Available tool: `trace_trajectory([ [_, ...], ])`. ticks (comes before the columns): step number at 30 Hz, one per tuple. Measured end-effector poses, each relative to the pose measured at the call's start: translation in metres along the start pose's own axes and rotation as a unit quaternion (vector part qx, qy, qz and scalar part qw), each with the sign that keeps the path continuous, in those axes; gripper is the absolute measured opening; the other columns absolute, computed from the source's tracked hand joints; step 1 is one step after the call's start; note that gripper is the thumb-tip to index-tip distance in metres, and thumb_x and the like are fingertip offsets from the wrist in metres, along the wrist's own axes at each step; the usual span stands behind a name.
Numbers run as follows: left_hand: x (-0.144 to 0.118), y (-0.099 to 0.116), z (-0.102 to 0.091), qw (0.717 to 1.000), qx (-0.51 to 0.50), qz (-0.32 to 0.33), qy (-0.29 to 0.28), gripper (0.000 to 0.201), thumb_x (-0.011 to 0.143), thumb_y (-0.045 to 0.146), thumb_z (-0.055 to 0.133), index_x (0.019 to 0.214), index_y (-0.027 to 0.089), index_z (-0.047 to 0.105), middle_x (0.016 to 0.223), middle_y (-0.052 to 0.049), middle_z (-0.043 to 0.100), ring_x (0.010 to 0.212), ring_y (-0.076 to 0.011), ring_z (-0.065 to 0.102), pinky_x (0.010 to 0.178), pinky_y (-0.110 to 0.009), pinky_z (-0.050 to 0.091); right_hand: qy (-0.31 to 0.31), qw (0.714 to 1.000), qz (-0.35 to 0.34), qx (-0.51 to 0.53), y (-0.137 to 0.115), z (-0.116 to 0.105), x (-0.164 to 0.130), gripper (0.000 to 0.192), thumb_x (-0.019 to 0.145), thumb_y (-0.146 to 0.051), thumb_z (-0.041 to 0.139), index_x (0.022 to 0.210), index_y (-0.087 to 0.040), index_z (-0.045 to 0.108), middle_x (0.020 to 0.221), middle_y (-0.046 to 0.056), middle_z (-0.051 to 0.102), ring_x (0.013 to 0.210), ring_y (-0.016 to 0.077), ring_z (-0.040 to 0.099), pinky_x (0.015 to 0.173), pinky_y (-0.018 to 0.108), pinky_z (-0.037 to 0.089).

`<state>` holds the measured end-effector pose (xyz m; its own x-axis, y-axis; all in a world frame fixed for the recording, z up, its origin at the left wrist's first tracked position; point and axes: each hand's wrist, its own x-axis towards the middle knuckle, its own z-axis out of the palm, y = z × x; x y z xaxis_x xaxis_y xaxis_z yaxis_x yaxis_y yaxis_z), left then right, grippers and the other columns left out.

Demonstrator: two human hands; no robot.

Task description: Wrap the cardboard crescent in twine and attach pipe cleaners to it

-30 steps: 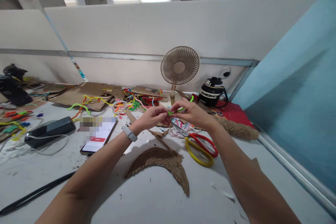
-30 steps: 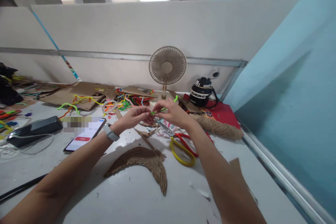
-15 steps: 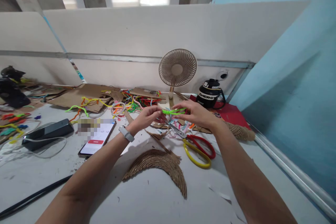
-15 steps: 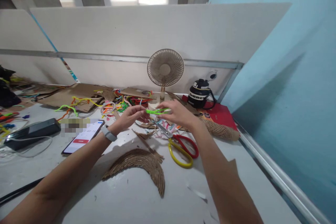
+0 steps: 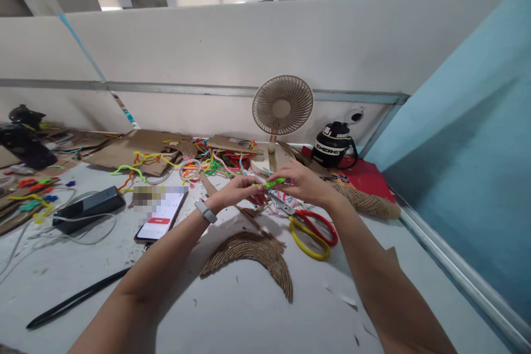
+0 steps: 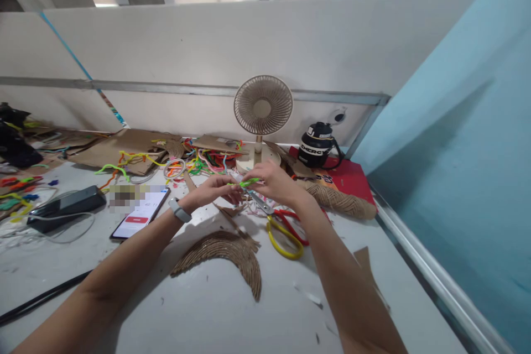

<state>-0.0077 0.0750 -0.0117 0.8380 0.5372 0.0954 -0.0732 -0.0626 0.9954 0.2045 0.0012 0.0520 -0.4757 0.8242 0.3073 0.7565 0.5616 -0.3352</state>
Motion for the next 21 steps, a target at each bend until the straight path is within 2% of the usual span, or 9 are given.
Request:
trace_trajectory([
  [3,0.002,-0.001,0.002,1.0,0.004,-0.009,-0.012,0.047,0.073,0.055,0.072,0.085,0.009,0.067,0.075,-0.008,0.071,0.068,-0.0145,0.068,0.067,-0.026,0.055,0.027,0.999,-0.001,-0.041,0.004,0.004,0.001,0.023,0.082,-0.021,0.06,0.102,-0.023,0.07,0.101,0.008,0.067,0.1,0.024,0.061,0.11,0.062,0.014],
  [6,0.003,-0.001,0.002,1.0,0.013,-0.011,-0.009,0.049,0.072,0.056,0.072,0.088,0.01,0.069,0.078,-0.008,0.071,0.071,-0.0146,0.067,0.068,-0.026,0.054,0.089,0.991,0.003,-0.097,0.006,0.006,0.001,0.04,0.075,-0.014,0.059,0.113,-0.023,0.066,0.127,0.012,0.058,0.125,0.0306,0.047,0.111,0.063,0.011],
  [8,0.004,-0.001,0.003,1.0,0.016,-0.01,0.002,0.05,0.071,0.056,0.073,0.09,0.01,0.071,0.079,-0.008,0.071,0.071,-0.0141,0.065,0.069,-0.027,0.053,0.137,0.984,0.007,-0.118,0.005,0.006,0.001,0.05,0.073,-0.014,0.057,0.123,-0.022,0.06,0.14,0.014,0.048,0.135,0.0324,0.037,0.112,0.061,0.013],
  [10,0.004,0.0,0.004,0.999,0.015,0.002,0.031,0.051,0.07,0.057,0.073,0.092,0.011,0.073,0.078,-0.006,0.069,0.069,-0.0129,0.062,0.068,-0.026,0.05,0.216,0.97,0.016,-0.108,0.002,0.004,0.002,0.059,0.074,-0.016,0.054,0.133,-0.019,0.051,0.145,0.016,0.041,0.136,0.0321,0.035,0.112,0.056,0.022],
  [13,0.006,0.001,0.006,0.994,0.036,0.053,0.09,0.047,0.071,0.055,0.073,0.092,0.013,0.076,0.078,-0.005,0.067,0.071,-0.0129,0.058,0.068,-0.025,0.045,0.315,0.946,0.07,-0.03,-0.006,0.001,0.001,0.05,0.08,-0.023,0.051,0.129,-0.014,0.051,0.121,0.016,0.059,0.107,0.0266,0.057,0.093,0.041,0.045],
  [15,0.006,0.003,0.008,0.988,0.059,0.085,0.117,0.043,0.073,0.053,0.073,0.089,0.013,0.077,0.079,-0.005,0.067,0.075,-0.0142,0.056,0.069,-0.025,0.042,0.276,0.953,0.124,0.024,-0.012,-0.001,0.0,0.028,0.086,-0.032,0.049,0.103,-0.015,0.063,0.084,0.006,0.065,0.073,0.0189,0.059,0.07,0.03,0.047],
  [17,0.006,0.005,0.01,0.985,0.067,0.093,0.131,0.04,0.073,0.051,0.073,0.087,0.014,0.078,0.079,-0.005,0.066,0.077,-0.015,0.054,0.072,-0.026,0.04,0.209,0.965,0.151,0.048,-0.017,0.0,0.001,0.03,0.089,-0.04,0.049,0.076,-0.017,0.063,0.059,0.0,0.056,0.056,0.0134,0.049,0.056,0.026,0.038],
  [19,0.005,0.006,0.011,0.987,0.056,0.084,0.127,0.039,0.072,0.052,0.074,0.085,0.015,0.078,0.078,-0.004,0.064,0.076,-0.0148,0.053,0.072,-0.027,0.038,0.17,0.974,0.137,0.056,-0.018,0.002,0.002,0.036,0.09,-0.043,0.049,0.067,-0.017,0.059,0.053,-0.002,0.05,0.052,0.0115,0.043,0.054,0.025,0.033],
  [21,0.004,0.007,0.011,0.99,0.035,0.073,0.111,0.04,0.072,0.053,0.073,0.081,0.014,0.076,0.076,-0.003,0.063,0.075,-0.0141,0.051,0.073,-0.027,0.038,0.151,0.979,0.117,0.07,-0.017,0.004,0.002,0.035,0.09,-0.042,0.049,0.069,-0.017,0.06,0.052,-0.003,0.048,0.052,0.011,0.041,0.054,0.025,0.031],
])
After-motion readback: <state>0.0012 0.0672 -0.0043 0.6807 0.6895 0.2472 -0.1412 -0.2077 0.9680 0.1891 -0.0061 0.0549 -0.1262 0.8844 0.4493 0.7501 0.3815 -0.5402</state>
